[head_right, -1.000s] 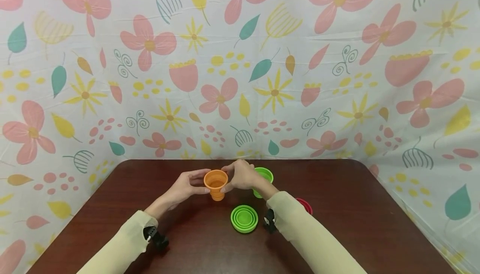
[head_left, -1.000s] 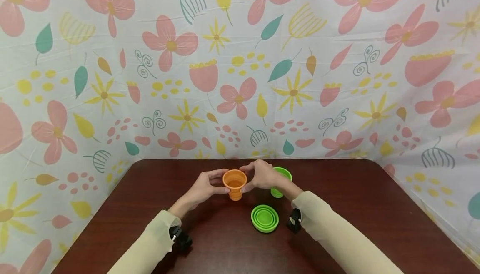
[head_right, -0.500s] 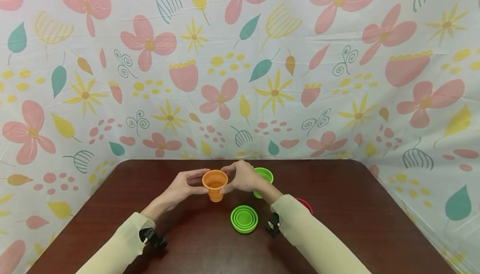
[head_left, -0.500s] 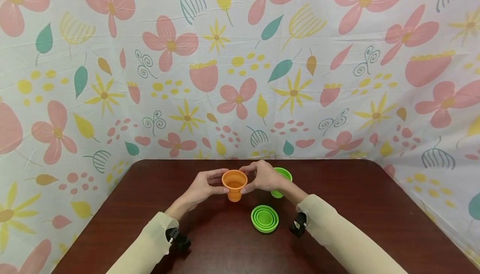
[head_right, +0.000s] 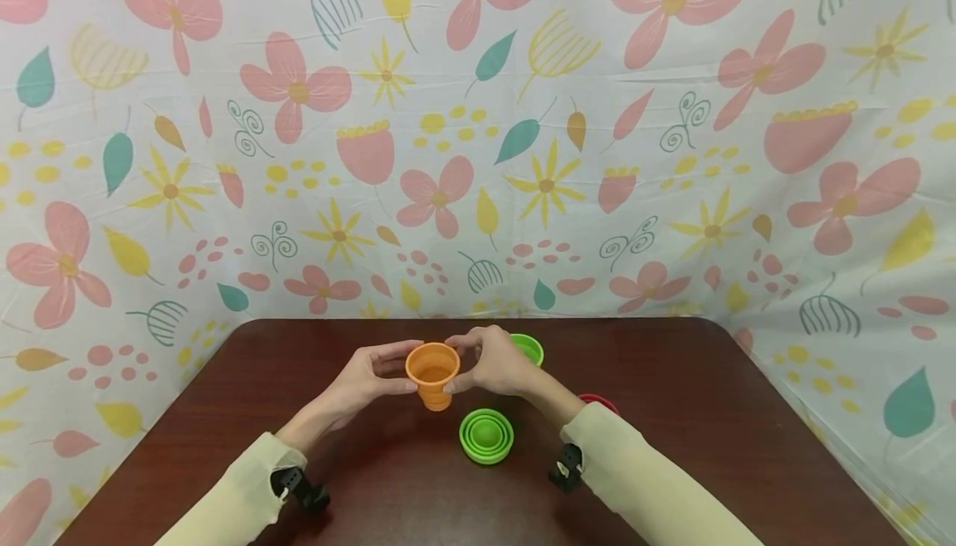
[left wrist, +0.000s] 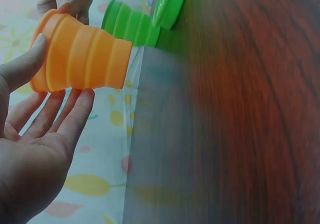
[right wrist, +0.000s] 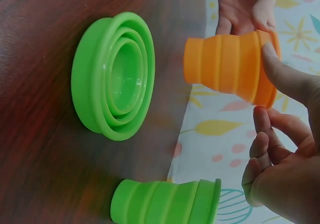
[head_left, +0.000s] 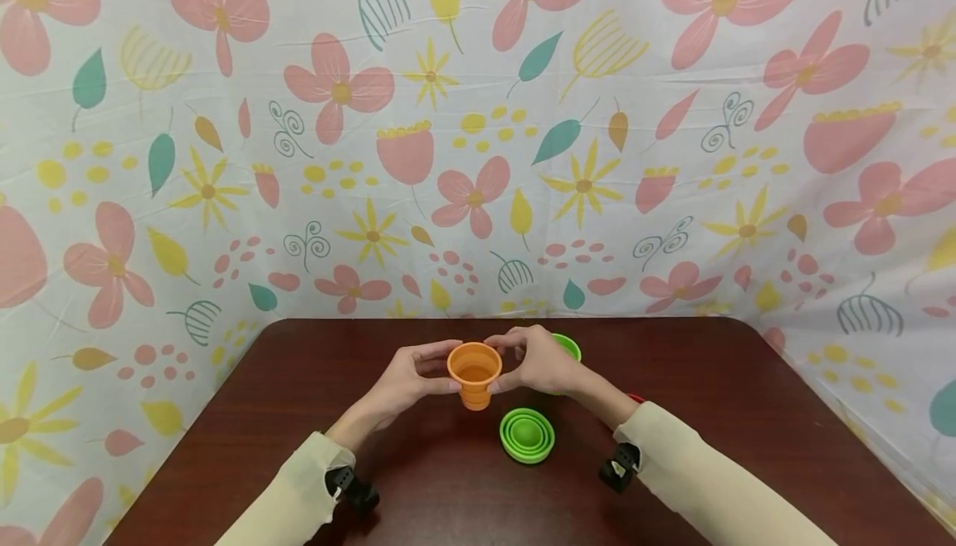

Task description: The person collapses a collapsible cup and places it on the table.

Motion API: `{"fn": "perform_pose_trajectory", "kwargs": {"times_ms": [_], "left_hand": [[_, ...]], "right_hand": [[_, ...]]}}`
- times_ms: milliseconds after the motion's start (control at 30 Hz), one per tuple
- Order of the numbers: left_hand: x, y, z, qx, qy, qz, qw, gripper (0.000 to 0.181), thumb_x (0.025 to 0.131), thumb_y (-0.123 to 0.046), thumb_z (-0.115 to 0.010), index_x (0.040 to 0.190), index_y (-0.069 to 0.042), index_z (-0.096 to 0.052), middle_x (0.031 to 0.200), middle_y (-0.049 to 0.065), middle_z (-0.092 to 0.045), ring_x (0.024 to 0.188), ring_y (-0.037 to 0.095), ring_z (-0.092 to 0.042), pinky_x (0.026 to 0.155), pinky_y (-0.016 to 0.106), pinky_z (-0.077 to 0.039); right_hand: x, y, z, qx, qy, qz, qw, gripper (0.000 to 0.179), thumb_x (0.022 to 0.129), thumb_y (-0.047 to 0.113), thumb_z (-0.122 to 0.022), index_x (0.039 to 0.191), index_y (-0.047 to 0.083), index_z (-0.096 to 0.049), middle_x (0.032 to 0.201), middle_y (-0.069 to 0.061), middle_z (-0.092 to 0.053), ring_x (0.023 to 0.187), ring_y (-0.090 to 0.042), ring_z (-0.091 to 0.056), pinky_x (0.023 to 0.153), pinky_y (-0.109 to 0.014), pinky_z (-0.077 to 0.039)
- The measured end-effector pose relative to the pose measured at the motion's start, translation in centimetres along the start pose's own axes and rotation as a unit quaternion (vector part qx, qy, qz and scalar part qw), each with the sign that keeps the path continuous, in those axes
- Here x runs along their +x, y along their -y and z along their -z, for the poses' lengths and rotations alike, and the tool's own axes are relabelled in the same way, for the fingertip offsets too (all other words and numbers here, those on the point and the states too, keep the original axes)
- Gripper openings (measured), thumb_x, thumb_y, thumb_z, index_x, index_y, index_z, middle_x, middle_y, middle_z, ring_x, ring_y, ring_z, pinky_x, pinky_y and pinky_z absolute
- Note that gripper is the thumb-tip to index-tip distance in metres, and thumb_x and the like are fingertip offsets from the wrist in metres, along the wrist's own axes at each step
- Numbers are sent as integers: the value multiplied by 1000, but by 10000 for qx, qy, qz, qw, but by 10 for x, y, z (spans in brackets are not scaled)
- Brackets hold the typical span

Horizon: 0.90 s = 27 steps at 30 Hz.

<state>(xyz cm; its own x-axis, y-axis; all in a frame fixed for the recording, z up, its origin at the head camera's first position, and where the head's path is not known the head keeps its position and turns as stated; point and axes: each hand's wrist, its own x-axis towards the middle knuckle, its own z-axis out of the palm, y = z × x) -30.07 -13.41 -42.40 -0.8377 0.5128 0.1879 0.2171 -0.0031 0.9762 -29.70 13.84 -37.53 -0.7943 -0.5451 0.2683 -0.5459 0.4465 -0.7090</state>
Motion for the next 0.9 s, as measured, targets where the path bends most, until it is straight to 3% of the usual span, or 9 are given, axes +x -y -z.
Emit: {"fn": "perform_pose_trajectory", "kwargs": {"times_ms": [167, 333, 533, 733, 900], "left_hand": [[-3, -5, -8, 98, -24, -45, 9999, 63, 91, -8, -84, 149, -5, -59, 141, 14, -65, 128, 40, -61, 100, 41, -58], [-7, -11, -15, 105, -17, -2, 9999, 62, 91, -10, -84, 148, -8, -61, 140, 12, -67, 127, 34, -63, 102, 42, -57], [-10, -14, -23, -95, 129, -70, 9998, 58, 92, -8, -83, 146, -10, -63, 139, 11, -67, 125, 32, -64, 100, 41, -58], [-13, -14, -29, -245, 191, -99, 9995, 58, 92, -8, -83, 146, -8, -63, 139, 12, -67, 125, 32, -64, 99, 41, -58], [-17, -18, -34, -244, 204, -116, 9994, 59, 91, -7, -83, 147, -8, -63, 139, 12, -67, 126, 31, -64, 100, 41, -58]], "right_hand": [[-11, 1, 4, 55, -133, 116, 9998, 57, 77, 22, -97, 127, 5, -76, 96, -3, -69, 75, -23, -49, 61, -27, -37], [-22, 3, 4, 130, -277, 48, 9995, 62, 77, 25, -97, 131, 5, -74, 104, -2, -71, 75, -22, -54, 58, -25, -42], [-34, 4, 3, 526, -220, 62, 9984, 61, 80, 23, -95, 133, 4, -72, 104, -5, -75, 84, -27, -63, 66, -29, -55], [-43, 4, 1, 769, -237, -48, 9967, 58, 83, 24, -93, 133, 4, -72, 122, -6, -75, 106, -26, -67, 76, -36, -59], [-50, 5, 0, 938, -243, -87, 9953, 58, 85, 23, -91, 136, 4, -71, 114, -3, -77, 99, -26, -69, 74, -33, -60]]}}
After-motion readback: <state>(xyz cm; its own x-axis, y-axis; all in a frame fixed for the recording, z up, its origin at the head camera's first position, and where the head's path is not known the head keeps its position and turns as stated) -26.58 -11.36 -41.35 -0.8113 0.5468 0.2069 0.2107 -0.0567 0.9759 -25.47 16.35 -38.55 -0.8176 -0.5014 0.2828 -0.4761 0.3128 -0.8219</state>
